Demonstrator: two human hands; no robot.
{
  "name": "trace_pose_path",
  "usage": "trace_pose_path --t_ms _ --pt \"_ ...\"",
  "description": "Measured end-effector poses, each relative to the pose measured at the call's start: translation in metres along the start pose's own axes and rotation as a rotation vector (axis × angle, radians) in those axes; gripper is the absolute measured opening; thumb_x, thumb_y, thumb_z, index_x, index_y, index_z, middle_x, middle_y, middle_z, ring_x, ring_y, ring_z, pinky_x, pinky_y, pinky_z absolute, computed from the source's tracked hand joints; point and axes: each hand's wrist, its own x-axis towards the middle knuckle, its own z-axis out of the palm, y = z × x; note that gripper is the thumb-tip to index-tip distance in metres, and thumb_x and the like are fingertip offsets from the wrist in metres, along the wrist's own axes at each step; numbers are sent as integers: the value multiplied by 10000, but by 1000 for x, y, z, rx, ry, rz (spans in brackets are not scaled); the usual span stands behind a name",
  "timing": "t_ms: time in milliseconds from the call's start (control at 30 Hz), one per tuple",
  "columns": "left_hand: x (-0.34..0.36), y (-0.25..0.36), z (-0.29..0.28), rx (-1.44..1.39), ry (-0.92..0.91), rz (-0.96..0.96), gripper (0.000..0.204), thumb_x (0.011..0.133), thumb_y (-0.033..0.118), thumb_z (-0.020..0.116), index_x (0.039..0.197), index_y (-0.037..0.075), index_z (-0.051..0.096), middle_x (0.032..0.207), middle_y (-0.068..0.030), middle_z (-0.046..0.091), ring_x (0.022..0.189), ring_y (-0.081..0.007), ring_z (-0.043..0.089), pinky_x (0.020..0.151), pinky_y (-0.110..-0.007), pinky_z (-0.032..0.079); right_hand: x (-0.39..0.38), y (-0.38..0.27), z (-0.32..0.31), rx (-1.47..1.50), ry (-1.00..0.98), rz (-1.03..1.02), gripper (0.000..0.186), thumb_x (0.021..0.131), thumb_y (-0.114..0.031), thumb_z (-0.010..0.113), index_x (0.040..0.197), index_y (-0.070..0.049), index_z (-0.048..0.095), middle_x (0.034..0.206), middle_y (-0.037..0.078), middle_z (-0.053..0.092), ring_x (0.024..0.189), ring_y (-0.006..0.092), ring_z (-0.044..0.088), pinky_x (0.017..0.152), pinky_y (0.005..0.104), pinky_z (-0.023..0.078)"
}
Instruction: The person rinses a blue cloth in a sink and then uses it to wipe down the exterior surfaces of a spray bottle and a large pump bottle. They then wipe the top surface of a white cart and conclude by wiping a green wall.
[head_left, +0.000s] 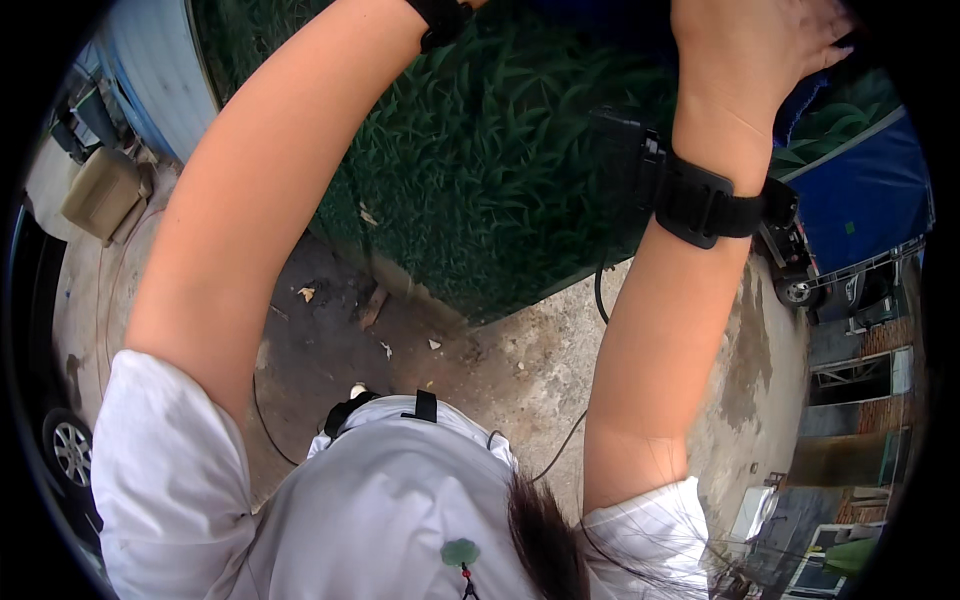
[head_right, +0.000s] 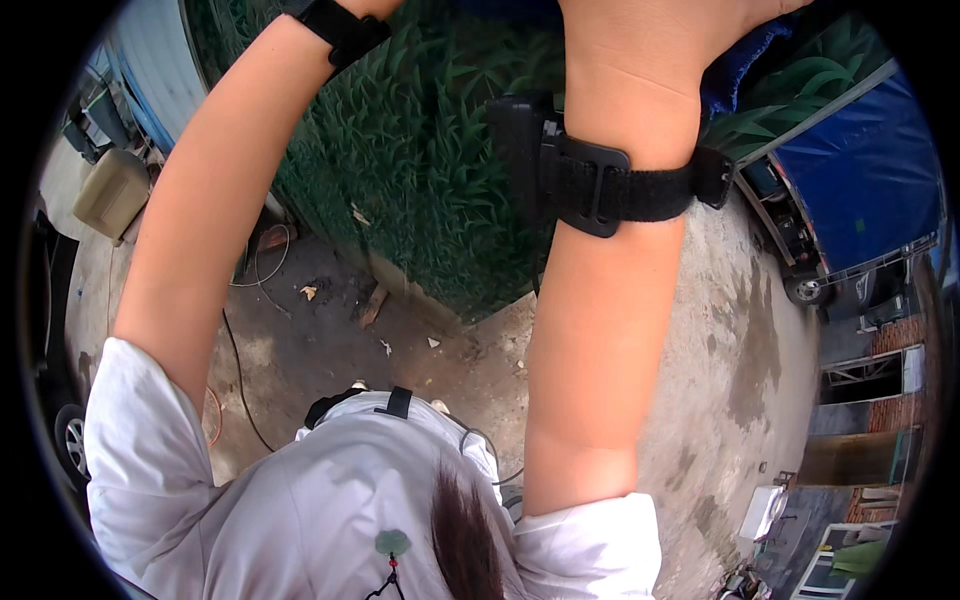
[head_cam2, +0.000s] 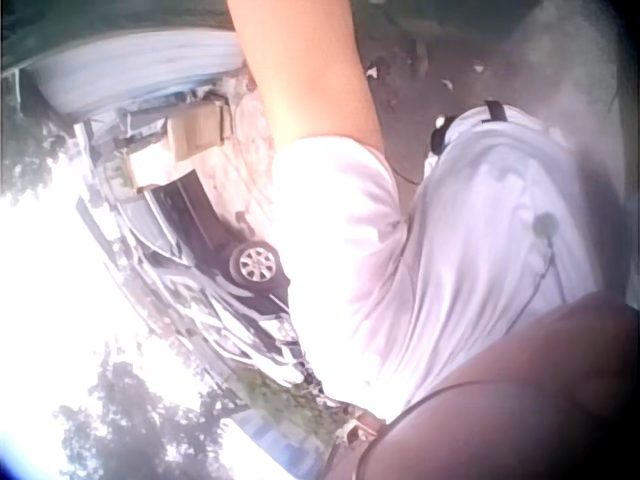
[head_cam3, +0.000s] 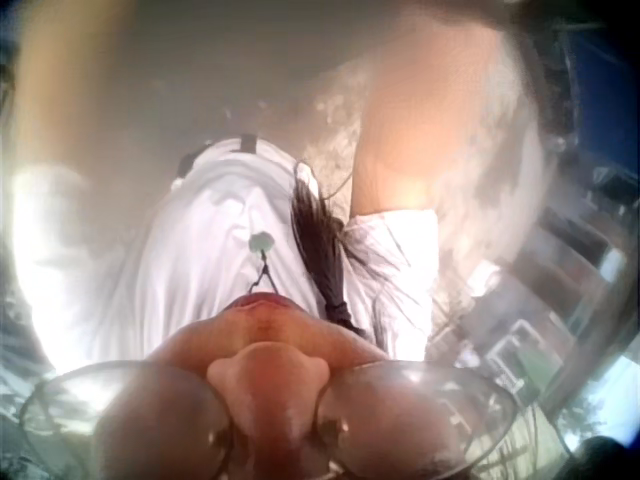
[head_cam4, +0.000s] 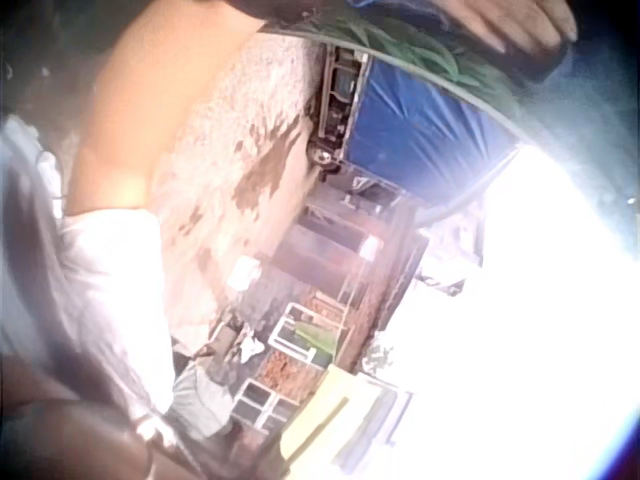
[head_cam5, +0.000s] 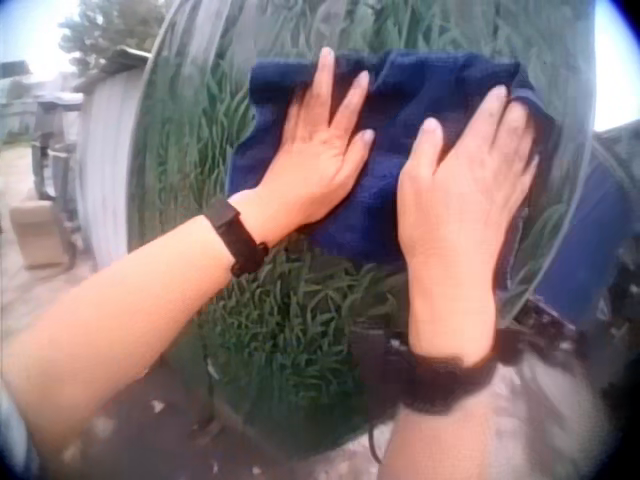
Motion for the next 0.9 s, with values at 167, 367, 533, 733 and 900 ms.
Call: trace_pose_path --t_ms 167,367,533,733,900 --pt "-116 36 -32 -153 -302 -208 486 895 223 544 1314 28 394 1458 -256 179 1223 -420 380 1022 -453 322 -109 -15 -26 -16 -334 -129 528 851 -380 554 1257 -45 520 1277 99 485 1205 295 411 1002 522 285" --pt "-316 90 -117 -306 -997 -486 541 888 293 559 1341 41 404 1484 -262 120 1234 -386 383 1038 -454 303 -300 -9 -117 65 -874 -274 517 838 -326 571 1309 -126 501 1394 38 401 1287 255 345 1087 496 191" --pt "-263 87 -101 -175 -829 -484 575 912 277 534 1378 4 335 1490 -275 78 1231 -476 337 1033 -483 297 -244 -10 -107 83 -815 -104 618 781 -302 609 1317 -31 462 1403 138 372 1286 332 333 1101 497 194" --pt "-59 63 -30 -410 -162 -207 573 873 166 529 1394 40 326 1499 -247 73 1248 -452 335 1058 -459 277 -72 22 -52 -141 -274 -69 694 738 -254 559 1304 107 383 1280 303 405 1259 473 307 1087 559 180" --pt "-54 87 -8 -415 -199 -199 571 899 171 484 1408 20 276 1501 -239 88 1195 -451 383 1031 -476 303 -66 53 -50 -295 -301 -246 654 778 -282 497 1278 127 393 1278 323 406 1228 494 332 1066 577 199"
